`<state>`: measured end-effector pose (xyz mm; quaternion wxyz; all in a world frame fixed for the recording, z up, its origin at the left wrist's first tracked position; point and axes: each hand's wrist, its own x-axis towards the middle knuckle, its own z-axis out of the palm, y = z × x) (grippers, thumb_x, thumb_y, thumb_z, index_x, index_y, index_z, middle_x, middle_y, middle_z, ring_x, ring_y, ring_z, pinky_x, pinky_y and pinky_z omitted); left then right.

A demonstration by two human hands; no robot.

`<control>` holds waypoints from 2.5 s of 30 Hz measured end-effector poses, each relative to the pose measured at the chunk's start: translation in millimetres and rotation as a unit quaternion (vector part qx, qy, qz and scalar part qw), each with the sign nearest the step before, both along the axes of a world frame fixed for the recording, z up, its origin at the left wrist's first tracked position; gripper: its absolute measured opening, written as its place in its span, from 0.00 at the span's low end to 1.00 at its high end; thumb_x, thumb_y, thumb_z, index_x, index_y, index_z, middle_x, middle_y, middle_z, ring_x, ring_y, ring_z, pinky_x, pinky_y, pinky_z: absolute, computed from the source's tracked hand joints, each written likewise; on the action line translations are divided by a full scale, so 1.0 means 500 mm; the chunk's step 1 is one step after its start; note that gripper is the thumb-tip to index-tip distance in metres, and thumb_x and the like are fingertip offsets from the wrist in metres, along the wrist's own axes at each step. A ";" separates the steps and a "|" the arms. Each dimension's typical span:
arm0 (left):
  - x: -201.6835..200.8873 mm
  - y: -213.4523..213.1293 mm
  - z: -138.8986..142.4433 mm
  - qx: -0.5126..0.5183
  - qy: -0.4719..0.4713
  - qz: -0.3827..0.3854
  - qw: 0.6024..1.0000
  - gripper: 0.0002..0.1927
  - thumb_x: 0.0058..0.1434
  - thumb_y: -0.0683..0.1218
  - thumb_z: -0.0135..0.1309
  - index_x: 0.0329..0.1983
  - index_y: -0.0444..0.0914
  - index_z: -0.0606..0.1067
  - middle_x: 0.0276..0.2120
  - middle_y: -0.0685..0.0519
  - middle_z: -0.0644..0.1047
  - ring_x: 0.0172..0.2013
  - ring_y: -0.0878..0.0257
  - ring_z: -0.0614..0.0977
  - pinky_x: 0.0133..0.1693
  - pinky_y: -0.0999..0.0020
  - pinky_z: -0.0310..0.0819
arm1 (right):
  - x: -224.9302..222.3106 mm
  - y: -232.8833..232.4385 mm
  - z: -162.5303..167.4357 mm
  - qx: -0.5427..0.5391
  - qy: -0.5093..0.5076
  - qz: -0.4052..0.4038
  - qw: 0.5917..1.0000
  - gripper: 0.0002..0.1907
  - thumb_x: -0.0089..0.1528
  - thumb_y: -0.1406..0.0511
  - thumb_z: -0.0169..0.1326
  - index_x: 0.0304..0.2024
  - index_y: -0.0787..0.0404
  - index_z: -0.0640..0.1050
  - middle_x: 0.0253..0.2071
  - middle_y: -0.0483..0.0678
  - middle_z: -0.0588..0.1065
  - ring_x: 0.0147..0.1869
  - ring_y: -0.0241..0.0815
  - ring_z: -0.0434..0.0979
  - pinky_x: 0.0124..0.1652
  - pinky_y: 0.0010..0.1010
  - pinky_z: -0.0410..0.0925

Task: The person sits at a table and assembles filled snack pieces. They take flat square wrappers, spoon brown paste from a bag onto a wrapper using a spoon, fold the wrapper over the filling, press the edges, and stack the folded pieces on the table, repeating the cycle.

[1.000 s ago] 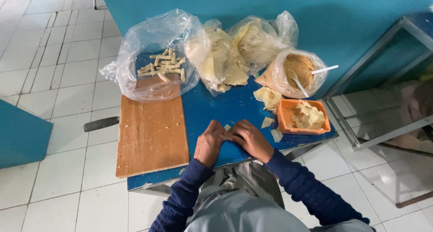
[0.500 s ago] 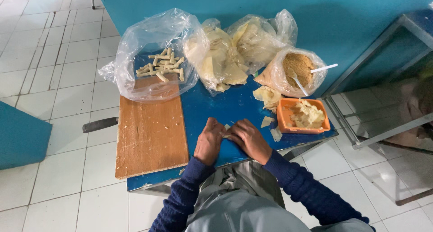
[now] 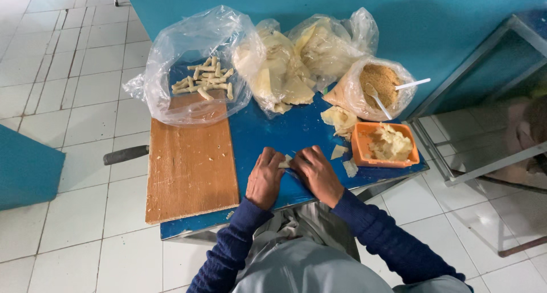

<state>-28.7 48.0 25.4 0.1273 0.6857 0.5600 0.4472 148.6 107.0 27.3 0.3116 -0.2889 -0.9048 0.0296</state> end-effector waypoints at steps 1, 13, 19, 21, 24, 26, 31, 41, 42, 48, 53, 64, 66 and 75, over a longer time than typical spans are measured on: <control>0.000 0.000 0.001 0.007 0.007 0.003 1.000 0.14 0.51 0.36 0.57 0.43 0.34 0.74 0.44 0.45 0.71 0.47 0.45 0.76 0.45 0.53 0.71 | 0.000 -0.002 0.000 0.006 -0.005 -0.007 1.000 0.14 0.56 0.73 0.57 0.46 0.63 0.79 0.44 0.51 0.73 0.49 0.52 0.71 0.48 0.38 0.69; 0.009 0.031 -0.022 -0.018 0.018 0.052 0.998 0.12 0.58 0.36 0.55 0.46 0.33 0.73 0.43 0.43 0.70 0.46 0.44 0.77 0.43 0.51 0.73 | 0.001 -0.011 0.016 0.036 -0.052 -0.041 0.997 0.21 0.57 0.72 0.53 0.54 0.61 0.78 0.52 0.48 0.75 0.54 0.49 0.71 0.53 0.38 0.68; 0.008 0.040 -0.029 0.009 0.050 0.053 0.997 0.20 0.50 0.29 0.48 0.47 0.34 0.74 0.46 0.42 0.70 0.48 0.44 0.77 0.46 0.53 0.74 | -0.013 0.012 0.018 0.038 -0.077 -0.053 0.995 0.22 0.59 0.71 0.52 0.57 0.61 0.78 0.48 0.50 0.72 0.53 0.49 0.70 0.52 0.36 0.69; 0.008 0.037 -0.033 0.004 0.054 0.061 0.997 0.21 0.52 0.29 0.47 0.49 0.33 0.74 0.47 0.41 0.70 0.49 0.44 0.76 0.48 0.53 0.73 | -0.017 0.016 0.014 0.051 -0.088 -0.052 0.994 0.21 0.60 0.70 0.52 0.57 0.61 0.78 0.47 0.50 0.72 0.53 0.49 0.70 0.51 0.36 0.69; 0.007 0.034 -0.034 0.024 0.040 0.074 0.996 0.24 0.50 0.28 0.46 0.52 0.30 0.72 0.47 0.39 0.69 0.49 0.42 0.76 0.49 0.53 0.73 | -0.024 0.031 0.012 0.067 -0.098 -0.038 0.992 0.21 0.60 0.68 0.52 0.57 0.62 0.78 0.46 0.51 0.72 0.52 0.49 0.70 0.51 0.36 0.69; 0.010 0.016 -0.035 0.033 0.030 0.086 0.995 0.24 0.51 0.28 0.46 0.53 0.29 0.71 0.47 0.38 0.69 0.49 0.40 0.75 0.48 0.52 0.73 | -0.029 0.034 0.017 0.067 -0.108 -0.026 0.992 0.20 0.61 0.68 0.52 0.57 0.63 0.78 0.46 0.50 0.72 0.52 0.49 0.69 0.51 0.35 0.68; 0.012 -0.015 -0.020 0.053 -0.045 0.108 0.992 0.11 0.62 0.33 0.50 0.48 0.28 0.68 0.45 0.36 0.68 0.42 0.37 0.74 0.42 0.49 0.71 | -0.074 0.065 0.068 -0.084 -0.010 -0.025 0.996 0.12 0.64 0.65 0.57 0.49 0.62 0.81 0.37 0.51 0.77 0.44 0.49 0.75 0.45 0.37 0.69; 0.007 -0.027 -0.010 0.023 -0.041 0.106 0.993 0.05 0.62 0.37 0.52 0.38 0.34 0.67 0.39 0.41 0.69 0.37 0.40 0.75 0.38 0.49 0.69 | -0.120 0.186 0.240 -0.300 0.221 0.021 0.928 0.12 0.73 0.64 0.51 0.53 0.65 0.79 0.44 0.49 0.80 0.45 0.41 0.80 0.47 0.30 0.73; 0.008 -0.026 -0.009 0.021 -0.045 0.104 0.993 0.06 0.61 0.37 0.52 0.39 0.34 0.67 0.39 0.41 0.69 0.38 0.40 0.75 0.38 0.49 0.69 | -0.090 0.186 0.237 -0.278 0.147 -0.069 0.947 0.12 0.73 0.65 0.50 0.48 0.66 0.82 0.38 0.53 0.82 0.39 0.46 0.81 0.42 0.34 0.74; 0.014 -0.027 -0.005 0.009 -0.032 0.116 0.993 0.07 0.62 0.38 0.54 0.41 0.35 0.70 0.40 0.43 0.72 0.40 0.42 0.77 0.39 0.51 0.71 | -0.088 0.186 0.169 0.024 0.023 -0.024 0.999 0.23 0.54 0.78 0.47 0.52 0.69 0.78 0.55 0.59 0.76 0.59 0.60 0.75 0.57 0.44 0.68; 0.010 -0.029 -0.004 0.017 -0.012 0.117 0.993 0.08 0.61 0.39 0.54 0.43 0.35 0.71 0.41 0.44 0.73 0.42 0.44 0.77 0.41 0.52 0.72 | -0.135 0.242 0.207 0.076 0.022 -0.067 0.995 0.21 0.56 0.78 0.49 0.52 0.67 0.78 0.55 0.57 0.74 0.61 0.61 0.72 0.58 0.47 0.66; 0.012 -0.030 -0.004 0.015 -0.002 0.121 0.993 0.09 0.61 0.40 0.55 0.43 0.35 0.71 0.42 0.44 0.73 0.42 0.45 0.77 0.41 0.52 0.72 | -0.136 0.229 0.210 0.087 0.010 -0.126 0.988 0.16 0.60 0.74 0.53 0.52 0.67 0.76 0.47 0.58 0.67 0.53 0.62 0.67 0.52 0.50 0.65; 0.012 -0.033 -0.003 0.006 -0.005 0.120 0.993 0.09 0.61 0.40 0.55 0.43 0.35 0.72 0.42 0.44 0.73 0.42 0.45 0.77 0.41 0.52 0.72 | -0.129 0.224 0.204 0.097 0.014 -0.126 0.987 0.19 0.58 0.75 0.54 0.53 0.67 0.75 0.46 0.59 0.67 0.54 0.62 0.66 0.52 0.50 0.65; -0.001 -0.025 0.000 -0.010 -0.095 0.078 0.992 0.18 0.61 0.41 0.56 0.54 0.35 0.72 0.48 0.43 0.75 0.47 0.48 0.79 0.46 0.58 0.75 | -0.080 0.214 0.180 0.025 0.096 -0.117 0.988 0.13 0.58 0.75 0.55 0.45 0.59 0.77 0.47 0.54 0.71 0.54 0.57 0.72 0.52 0.44 0.68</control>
